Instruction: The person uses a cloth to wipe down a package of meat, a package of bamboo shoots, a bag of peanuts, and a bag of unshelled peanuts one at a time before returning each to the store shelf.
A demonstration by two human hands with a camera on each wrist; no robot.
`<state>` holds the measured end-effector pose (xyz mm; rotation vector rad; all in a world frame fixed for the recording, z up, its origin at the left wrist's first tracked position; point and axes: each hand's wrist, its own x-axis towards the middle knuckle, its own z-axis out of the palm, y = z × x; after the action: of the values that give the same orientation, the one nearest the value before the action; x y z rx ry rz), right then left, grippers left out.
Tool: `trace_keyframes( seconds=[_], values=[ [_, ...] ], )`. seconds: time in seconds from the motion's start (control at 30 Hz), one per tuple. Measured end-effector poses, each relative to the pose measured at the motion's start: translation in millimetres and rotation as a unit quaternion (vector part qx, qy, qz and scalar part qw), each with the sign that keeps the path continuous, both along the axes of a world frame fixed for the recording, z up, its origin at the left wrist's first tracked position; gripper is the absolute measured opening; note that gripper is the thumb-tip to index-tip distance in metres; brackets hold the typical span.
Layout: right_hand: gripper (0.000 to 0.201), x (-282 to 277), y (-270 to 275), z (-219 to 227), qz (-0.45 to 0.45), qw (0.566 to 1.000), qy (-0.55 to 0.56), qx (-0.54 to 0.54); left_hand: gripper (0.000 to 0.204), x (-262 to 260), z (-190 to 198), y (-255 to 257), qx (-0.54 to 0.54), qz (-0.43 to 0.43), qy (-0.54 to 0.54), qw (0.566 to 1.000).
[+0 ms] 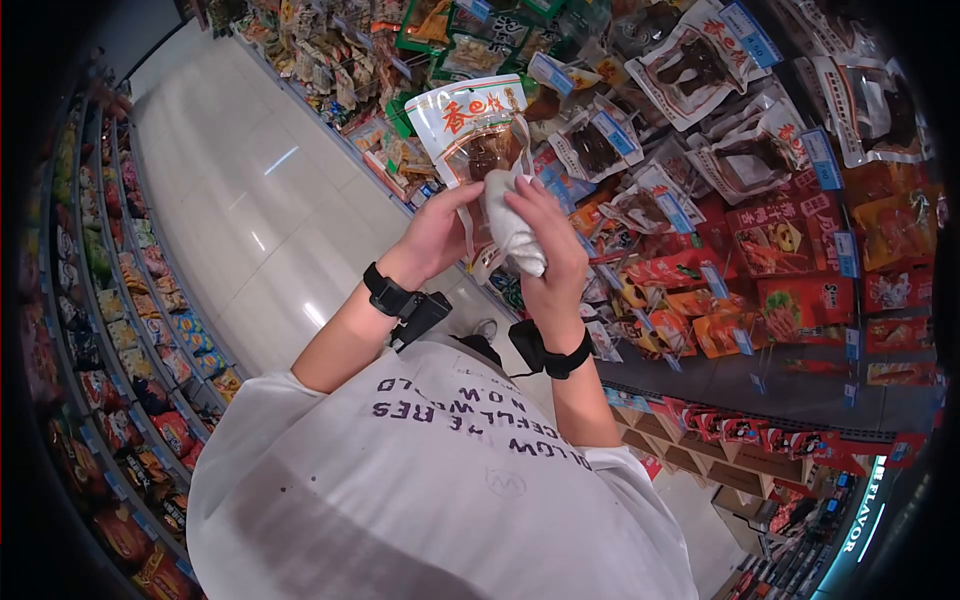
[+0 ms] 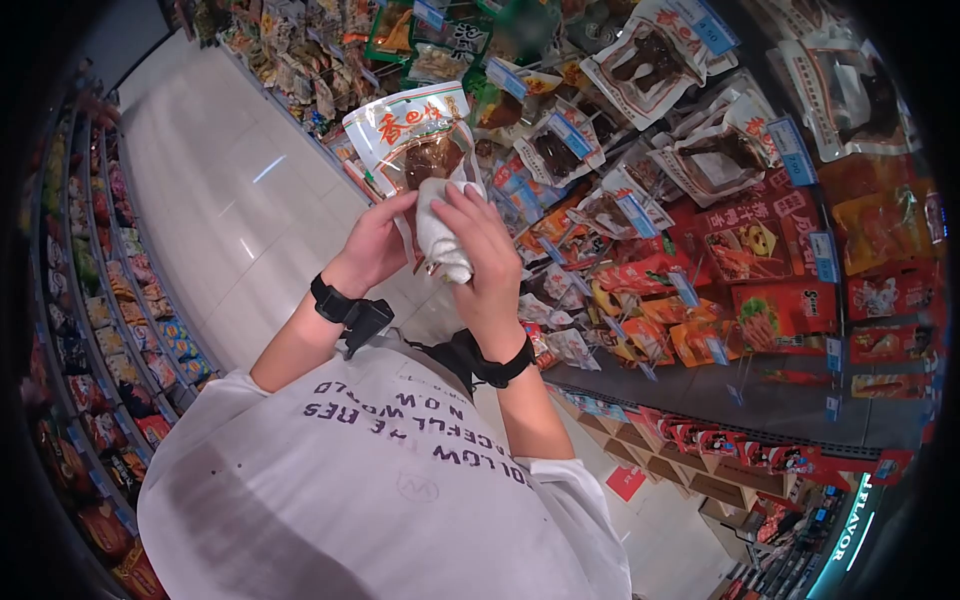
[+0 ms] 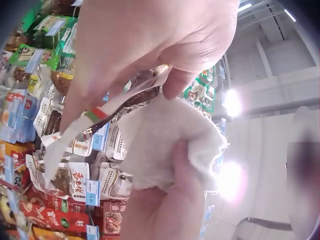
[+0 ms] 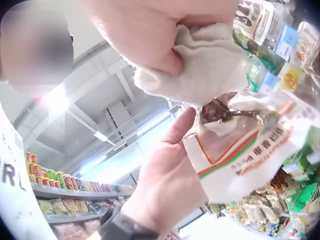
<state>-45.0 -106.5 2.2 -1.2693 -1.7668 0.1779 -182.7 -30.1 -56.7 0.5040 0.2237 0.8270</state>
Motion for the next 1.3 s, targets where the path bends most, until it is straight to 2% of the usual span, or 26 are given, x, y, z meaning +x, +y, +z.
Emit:
trace_keyframes(
  seconds=[0.07,0.1,0.2,0.27,0.33,0.37,0.4,0.47,0.5,0.57,0.6,0.7,0.77,0.8,0.87,0.93,1.0,1.07,1.1,1.2,1.23,1.3],
  values=[
    [0.051,5,9,2,-0.014,0.999,-0.012,0.036,0.041,3,-4,-8,0.077,0.008,0.07,0.995],
    [0.051,1,12,6,-0.021,0.997,-0.032,0.062,0.041,4,-4,-12,0.076,0.006,0.07,0.995],
    [0.051,-7,18,4,-0.007,0.994,-0.072,0.087,0.039,7,-2,-20,0.196,0.002,0.281,0.939],
    [0.05,-9,16,2,0.038,0.99,-0.136,0.031,0.042,3,-2,-21,0.178,0.01,0.269,0.946],
    [0.049,-7,12,-4,0.063,0.992,-0.11,0.015,0.048,-2,-26,-20,0.268,0.084,0.195,0.94],
    [0.047,-8,9,-5,0.074,0.99,-0.119,0.012,0.056,-5,-45,-16,0.275,0.091,0.187,0.939],
    [0.046,-8,6,-7,0.084,0.988,-0.126,0.008,0.056,-7,-41,-17,0.273,0.09,0.188,0.939],
    [0.042,-10,5,-5,0.072,0.989,-0.13,0.021,0.054,-12,-32,-23,0.347,0.095,0.246,0.9],
    [0.041,-8,7,-5,0.079,0.987,-0.138,0.037,0.054,-11,-33,-23,0.345,0.092,0.245,0.901],
    [0.041,-6,6,1,0.084,0.984,-0.146,0.055,0.05,-8,-33,-18,0.421,0.074,0.309,0.85],
    [0.04,-6,3,6,0.077,0.985,-0.144,0.054,0.05,-7,-34,-18,0.423,0.073,0.308,0.849],
    [0.04,-3,3,13,0.064,0.986,-0.144,0.063,0.048,-2,-30,-21,0.408,0.089,0.279,0.865],
    [0.04,4,3,14,0.056,0.985,-0.147,0.069,0.046,-1,-16,-27,0.21,0.049,0.206,0.954],
    [0.041,10,4,15,0.041,0.991,-0.113,0.062,0.046,-1,-8,-27,0.211,0.047,0.205,0.955],
    [0.041,27,11,13,0.023,0.995,-0.081,0.057,0.046,0,4,-24,0.097,-0.022,0.113,0.989],
    [0.043,43,18,10,-0.071,0.994,-0.011,0.082,0.048,1,-8,-18,0.096,-0.034,0.109,0.989],
    [0.049,41,14,7,-0.084,0.995,-0.011,0.059,0.047,2,-15,-17,0.107,-0.043,0.105,0.988],
    [0.056,22,10,0,-0.022,1.0,0.013,0.007,0.051,2,-9,-19,0.073,-0.044,0.075,0.994],
    [0.06,19,6,-2,-0.014,1.0,-0.016,-0.002,0.054,2,-7,-18,0.044,-0.039,0.045,0.997],
    [0.057,19,-7,-6,0.039,0.997,-0.013,-0.062,0.049,-10,-11,-3,-0.003,-0.003,0.001,1.0],
    [0.057,20,-11,-11,0.038,0.997,-0.01,-0.062,0.046,-13,-10,2,0.004,0.017,-0.001,1.0],
    [0.056,25,-16,-18,0.001,0.996,0.067,-0.065,0.045,-16,-9,8,0.0,0.001,-0.035,0.999]
  ],
)
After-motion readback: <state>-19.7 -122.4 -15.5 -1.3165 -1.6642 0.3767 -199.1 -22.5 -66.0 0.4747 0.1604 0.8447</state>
